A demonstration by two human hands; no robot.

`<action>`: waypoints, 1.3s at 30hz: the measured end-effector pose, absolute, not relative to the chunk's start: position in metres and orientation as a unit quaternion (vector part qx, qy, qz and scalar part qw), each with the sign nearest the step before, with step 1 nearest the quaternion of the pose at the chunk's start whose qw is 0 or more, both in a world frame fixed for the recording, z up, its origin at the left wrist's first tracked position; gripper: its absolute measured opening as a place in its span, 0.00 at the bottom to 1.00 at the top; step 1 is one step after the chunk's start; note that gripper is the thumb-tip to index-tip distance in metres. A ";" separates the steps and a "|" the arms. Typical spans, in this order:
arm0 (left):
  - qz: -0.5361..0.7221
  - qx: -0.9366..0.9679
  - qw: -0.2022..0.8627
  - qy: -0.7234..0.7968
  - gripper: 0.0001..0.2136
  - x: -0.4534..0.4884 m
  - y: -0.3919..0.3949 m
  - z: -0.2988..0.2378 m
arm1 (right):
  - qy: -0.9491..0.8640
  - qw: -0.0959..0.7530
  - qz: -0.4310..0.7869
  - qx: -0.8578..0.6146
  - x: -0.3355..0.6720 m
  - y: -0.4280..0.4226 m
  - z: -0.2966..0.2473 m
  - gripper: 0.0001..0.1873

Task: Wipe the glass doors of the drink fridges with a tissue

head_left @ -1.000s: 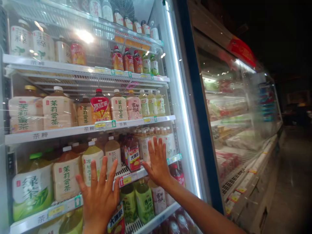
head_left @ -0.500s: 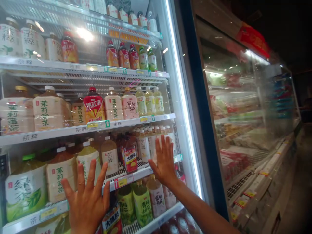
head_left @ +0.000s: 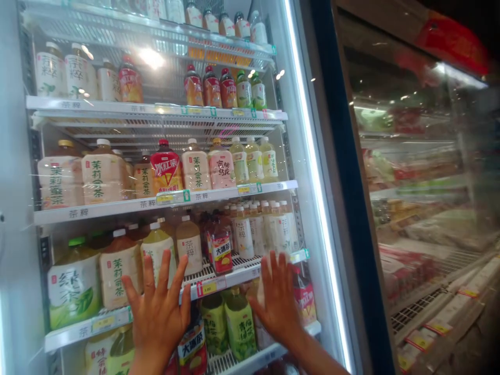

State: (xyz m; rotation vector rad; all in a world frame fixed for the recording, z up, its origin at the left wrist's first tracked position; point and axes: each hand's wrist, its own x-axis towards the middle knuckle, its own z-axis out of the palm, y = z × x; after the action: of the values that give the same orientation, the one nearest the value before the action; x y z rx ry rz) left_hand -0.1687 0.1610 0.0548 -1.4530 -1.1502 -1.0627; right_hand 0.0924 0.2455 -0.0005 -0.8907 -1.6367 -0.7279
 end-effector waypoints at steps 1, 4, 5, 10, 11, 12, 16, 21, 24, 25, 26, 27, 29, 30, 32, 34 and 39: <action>-0.435 -0.595 0.482 -0.474 0.33 -0.168 0.161 0.055 | -0.709 0.520 -0.326 -0.348 0.085 0.240 -0.014 0.48; -0.431 -0.590 0.490 -0.475 0.33 -0.167 0.160 0.055 | -0.726 0.506 -0.333 -0.323 0.060 0.234 0.001 0.49; -0.430 -0.588 0.494 -0.475 0.33 -0.167 0.160 0.055 | -0.720 0.520 -0.318 -0.332 0.052 0.234 0.021 0.47; -0.421 -0.590 0.494 -0.480 0.34 -0.168 0.160 0.055 | -0.700 0.553 -0.313 -0.325 0.023 0.230 0.069 0.47; -0.423 -0.588 0.496 -0.479 0.33 -0.168 0.160 0.055 | -0.712 0.539 -0.321 -0.315 0.020 0.227 0.057 0.48; -0.424 -0.586 0.500 -0.477 0.33 -0.168 0.160 0.054 | -0.727 0.519 -0.333 -0.301 0.018 0.223 0.043 0.48; -0.421 -0.587 0.502 -0.475 0.33 -0.167 0.160 0.053 | -0.760 0.469 -0.362 -0.267 0.011 0.217 0.032 0.49; -0.431 -0.591 0.487 -0.478 0.35 -0.168 0.160 0.052 | -0.718 0.516 -0.339 -0.321 -0.009 0.221 0.098 0.47; -0.426 -0.595 0.491 -0.473 0.34 -0.169 0.160 0.053 | -0.726 0.515 -0.333 -0.310 -0.014 0.215 0.067 0.47; -0.427 -0.594 0.494 -0.470 0.34 -0.169 0.160 0.053 | -0.735 0.508 -0.331 -0.303 -0.013 0.213 0.051 0.47; -0.427 -0.593 0.497 -0.468 0.34 -0.170 0.161 0.053 | -0.743 0.500 -0.330 -0.299 -0.012 0.212 0.038 0.47; -0.429 -0.592 0.498 -0.467 0.33 -0.170 0.161 0.053 | -0.747 0.494 -0.331 -0.296 -0.012 0.212 0.031 0.47; -0.428 -0.592 0.499 -0.467 0.33 -0.170 0.161 0.053 | -0.744 0.495 -0.332 -0.302 -0.011 0.214 0.038 0.47; -0.427 -0.592 0.499 -0.468 0.33 -0.170 0.161 0.053 | -0.737 0.501 -0.333 -0.308 -0.012 0.215 0.049 0.47; -0.426 -0.593 0.497 -0.469 0.33 -0.171 0.161 0.053 | -0.724 0.514 -0.334 -0.316 -0.013 0.217 0.068 0.46; -0.428 -0.595 0.496 -0.466 0.33 -0.171 0.161 0.053 | -0.718 0.521 -0.329 -0.324 -0.013 0.215 0.068 0.45; -0.435 -0.600 0.488 -0.461 0.33 -0.170 0.161 0.053 | -0.730 0.503 -0.333 -0.320 -0.002 0.211 0.014 0.46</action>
State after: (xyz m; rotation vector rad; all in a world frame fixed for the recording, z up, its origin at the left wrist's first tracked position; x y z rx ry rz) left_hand -0.1704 0.1607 0.0530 -1.4589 -1.1203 -1.0572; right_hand -0.0019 0.2108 0.0142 -0.7733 -1.7628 -0.8048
